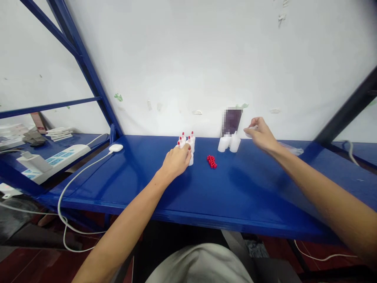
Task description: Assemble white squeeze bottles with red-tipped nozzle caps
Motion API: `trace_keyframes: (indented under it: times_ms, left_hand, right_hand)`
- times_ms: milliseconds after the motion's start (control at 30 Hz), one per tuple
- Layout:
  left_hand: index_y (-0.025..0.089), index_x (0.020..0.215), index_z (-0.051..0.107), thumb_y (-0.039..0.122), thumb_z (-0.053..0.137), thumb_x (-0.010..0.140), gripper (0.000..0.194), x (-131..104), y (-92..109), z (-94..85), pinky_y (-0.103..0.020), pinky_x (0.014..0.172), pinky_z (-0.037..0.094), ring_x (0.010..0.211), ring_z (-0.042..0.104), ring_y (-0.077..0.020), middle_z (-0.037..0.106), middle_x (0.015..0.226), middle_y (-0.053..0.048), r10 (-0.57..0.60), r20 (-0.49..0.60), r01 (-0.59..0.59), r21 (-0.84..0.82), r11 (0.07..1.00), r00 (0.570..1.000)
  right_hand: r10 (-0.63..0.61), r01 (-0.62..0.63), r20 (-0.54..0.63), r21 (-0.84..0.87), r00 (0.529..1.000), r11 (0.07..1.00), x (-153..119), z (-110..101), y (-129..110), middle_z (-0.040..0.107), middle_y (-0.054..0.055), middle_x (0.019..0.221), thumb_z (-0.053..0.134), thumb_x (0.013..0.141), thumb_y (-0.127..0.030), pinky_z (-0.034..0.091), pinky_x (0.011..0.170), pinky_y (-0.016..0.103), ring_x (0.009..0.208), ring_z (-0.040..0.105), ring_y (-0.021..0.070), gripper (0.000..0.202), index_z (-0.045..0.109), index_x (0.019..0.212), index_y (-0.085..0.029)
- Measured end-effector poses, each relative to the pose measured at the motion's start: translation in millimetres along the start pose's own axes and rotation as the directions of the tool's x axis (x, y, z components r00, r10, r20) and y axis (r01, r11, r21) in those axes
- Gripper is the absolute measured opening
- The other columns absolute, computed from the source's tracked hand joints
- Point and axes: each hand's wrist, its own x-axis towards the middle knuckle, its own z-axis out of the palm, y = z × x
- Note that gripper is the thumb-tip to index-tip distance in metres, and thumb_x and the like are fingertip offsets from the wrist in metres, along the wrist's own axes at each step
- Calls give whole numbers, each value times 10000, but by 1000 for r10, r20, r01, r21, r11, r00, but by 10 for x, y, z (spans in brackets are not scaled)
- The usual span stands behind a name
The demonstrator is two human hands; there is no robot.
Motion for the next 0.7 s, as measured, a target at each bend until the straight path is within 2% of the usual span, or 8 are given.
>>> trace_keyframes:
  times_ms: [100,200,300,400,567,700]
  left_hand:
    - [180,1237,581,324,367,995,354,-13,39,-1,-356,707,493,781,692,-284,706,875,-130,2,-42,-3,-16,1000,999]
    - [191,1234,587,309,395,989,333,-43,122,26,-315,681,475,737,680,-241,710,822,-86,140,-58,-144,-81,986,989]
    - [199,1161,619,299,402,989,294,-83,226,83,-282,639,443,669,659,-206,696,739,-46,359,-8,-357,-128,925,933]
    - [196,1057,643,280,401,985,266,-117,301,147,-266,598,406,644,649,-194,691,726,-42,470,27,-463,-128,877,882]
    - [195,1001,652,273,426,977,240,-139,328,210,-256,598,401,657,653,-187,691,735,-43,526,73,-512,-145,846,847]
    - [198,1066,639,280,435,978,237,-132,331,218,-264,618,426,667,654,-197,676,721,-38,486,68,-467,-191,864,871]
  right_hand:
    - [100,-98,-43,43,994,994,57,142,-23,440,-3,806,618,707,-230,344,560,320,620,391,156,276,396,869,-258]
    - [139,-133,-37,135,990,982,116,278,-17,436,-18,760,590,682,-210,373,586,308,643,434,160,272,379,849,-254]
    - [187,-177,-21,233,982,956,182,371,26,454,-16,725,523,706,-226,408,596,308,679,508,182,214,358,838,-258]
    - [204,-191,-28,247,978,950,214,432,84,455,-13,732,487,705,-220,413,578,302,710,547,193,197,359,848,-262]
    - [169,-163,-12,199,986,966,154,490,170,495,-7,780,504,674,-189,433,631,310,761,547,194,234,389,865,-259]
    - [118,-119,14,158,993,980,99,492,186,496,-10,817,528,696,-213,441,659,307,777,549,184,221,413,880,-251]
